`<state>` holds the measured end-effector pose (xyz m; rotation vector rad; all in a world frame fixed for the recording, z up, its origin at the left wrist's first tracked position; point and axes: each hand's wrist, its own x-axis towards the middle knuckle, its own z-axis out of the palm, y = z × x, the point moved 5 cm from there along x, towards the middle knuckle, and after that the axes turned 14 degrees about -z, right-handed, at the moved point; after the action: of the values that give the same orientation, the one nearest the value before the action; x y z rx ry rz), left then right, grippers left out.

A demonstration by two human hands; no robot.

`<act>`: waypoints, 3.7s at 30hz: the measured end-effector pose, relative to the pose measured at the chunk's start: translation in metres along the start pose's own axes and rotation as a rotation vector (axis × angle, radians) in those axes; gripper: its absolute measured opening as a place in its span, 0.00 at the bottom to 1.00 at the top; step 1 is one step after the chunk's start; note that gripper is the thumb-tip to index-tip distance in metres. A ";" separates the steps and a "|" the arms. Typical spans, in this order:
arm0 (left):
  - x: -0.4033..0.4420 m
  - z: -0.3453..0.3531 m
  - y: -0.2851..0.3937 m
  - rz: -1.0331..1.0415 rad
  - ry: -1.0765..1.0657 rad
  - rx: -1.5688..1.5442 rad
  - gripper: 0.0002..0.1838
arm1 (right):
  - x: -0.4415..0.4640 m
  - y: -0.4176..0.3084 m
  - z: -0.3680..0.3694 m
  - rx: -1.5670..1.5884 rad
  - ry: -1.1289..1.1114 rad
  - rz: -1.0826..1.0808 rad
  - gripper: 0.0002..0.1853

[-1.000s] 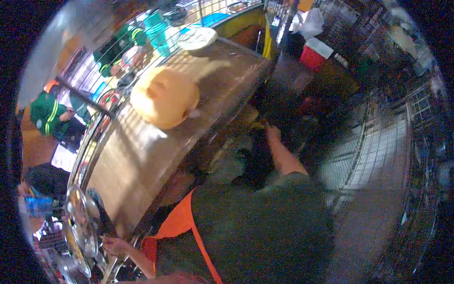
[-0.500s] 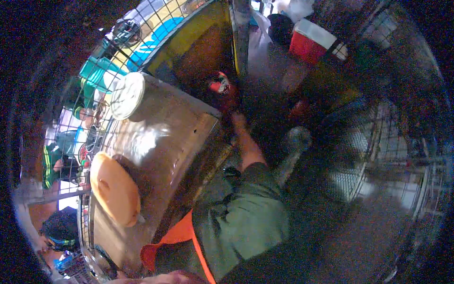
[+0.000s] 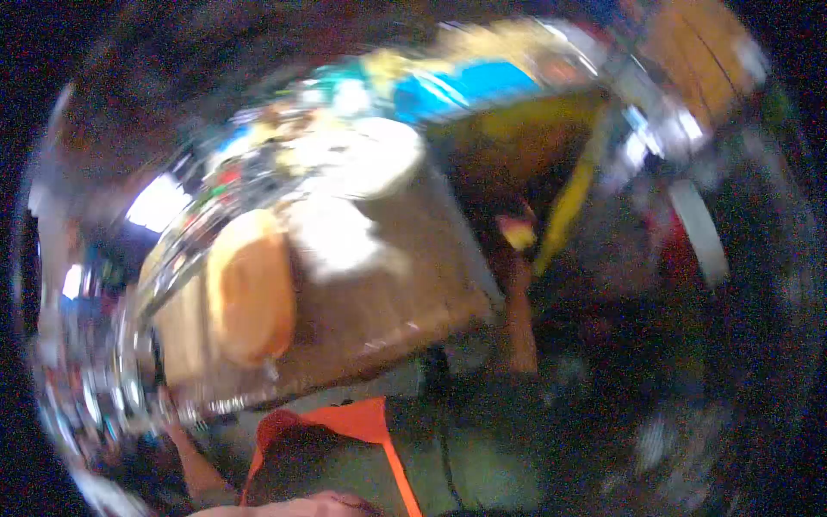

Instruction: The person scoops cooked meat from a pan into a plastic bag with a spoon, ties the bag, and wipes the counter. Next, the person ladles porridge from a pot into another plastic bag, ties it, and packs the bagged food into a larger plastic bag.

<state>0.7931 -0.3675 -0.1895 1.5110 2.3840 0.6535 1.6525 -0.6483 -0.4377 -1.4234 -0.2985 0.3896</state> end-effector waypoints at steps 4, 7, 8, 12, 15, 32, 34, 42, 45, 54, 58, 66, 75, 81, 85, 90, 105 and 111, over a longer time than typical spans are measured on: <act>-0.035 -0.030 -0.069 -0.099 0.122 -0.148 0.33 | -0.002 -0.036 -0.008 0.003 -0.145 -0.087 0.15; -0.019 -0.017 -0.124 -0.070 0.329 -0.286 0.33 | 0.006 -0.101 -0.018 -0.092 -0.236 -0.269 0.13; -0.008 0.000 -0.151 -0.080 0.363 -0.288 0.35 | 0.007 -0.130 -0.016 -0.177 -0.305 -0.367 0.13; -0.020 -0.011 -0.141 -0.289 0.171 -0.628 0.37 | -0.035 -0.286 0.035 -0.847 -0.515 -0.801 0.12; 0.001 -0.016 -0.163 -0.192 0.361 -0.483 0.24 | -0.097 -0.386 0.123 -1.004 -0.494 -0.970 0.10; 0.019 -0.073 -0.230 -0.040 0.052 -0.680 0.08 | -0.357 -0.621 0.603 -1.500 -0.434 -2.031 0.16; 0.019 -0.067 -0.240 -0.108 0.020 -0.795 0.08 | -0.332 -0.640 0.593 -1.588 -0.247 -1.847 0.17; -0.014 -0.093 -0.189 -0.193 0.046 -0.637 0.09 | -0.328 -0.584 0.603 -1.222 -0.465 -2.463 0.12; -0.010 -0.089 -0.196 -0.183 -0.026 -0.636 0.09 | -0.318 -0.576 0.603 -1.203 -0.551 -2.396 0.11; -0.026 -0.238 0.114 1.096 -0.211 -0.365 0.13 | -0.281 -0.601 0.555 -1.276 -0.169 -2.728 0.05; -0.036 -0.241 0.285 1.502 0.223 -0.549 0.18 | -0.316 -0.641 0.568 -1.580 -0.568 -1.779 0.11; -0.042 -0.222 0.439 1.175 0.173 -0.854 0.22 | -0.383 -0.683 0.530 -1.057 -0.921 -1.933 0.09; -0.033 -0.188 0.324 0.767 -0.758 -1.577 0.31 | -0.460 -0.552 0.508 -1.305 -0.797 -2.093 0.05; -0.034 -0.132 0.234 0.494 -1.855 -1.443 0.43 | -0.543 -0.440 0.493 -0.427 -1.868 -2.066 0.10; -0.021 -0.158 0.155 0.503 -1.457 -1.258 0.23 | -0.590 -0.393 0.516 -0.252 -1.926 -2.156 0.09; 0.025 -0.191 0.036 0.659 -0.797 -1.120 0.15 | -0.638 -0.386 0.554 -0.010 -1.971 -1.967 0.11; 0.116 -0.237 -0.103 0.854 -0.099 -0.622 0.17 | -0.704 -0.286 0.657 -0.456 -1.590 -0.297 0.10; 0.066 -0.222 -0.067 1.136 -0.537 -0.647 0.11 | -0.722 -0.278 0.638 -0.282 -1.375 -0.566 0.12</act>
<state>0.6163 -0.3857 -0.0274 2.1932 0.6644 0.9123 0.7530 -0.4188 -0.0582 -1.0536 -1.8704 0.8241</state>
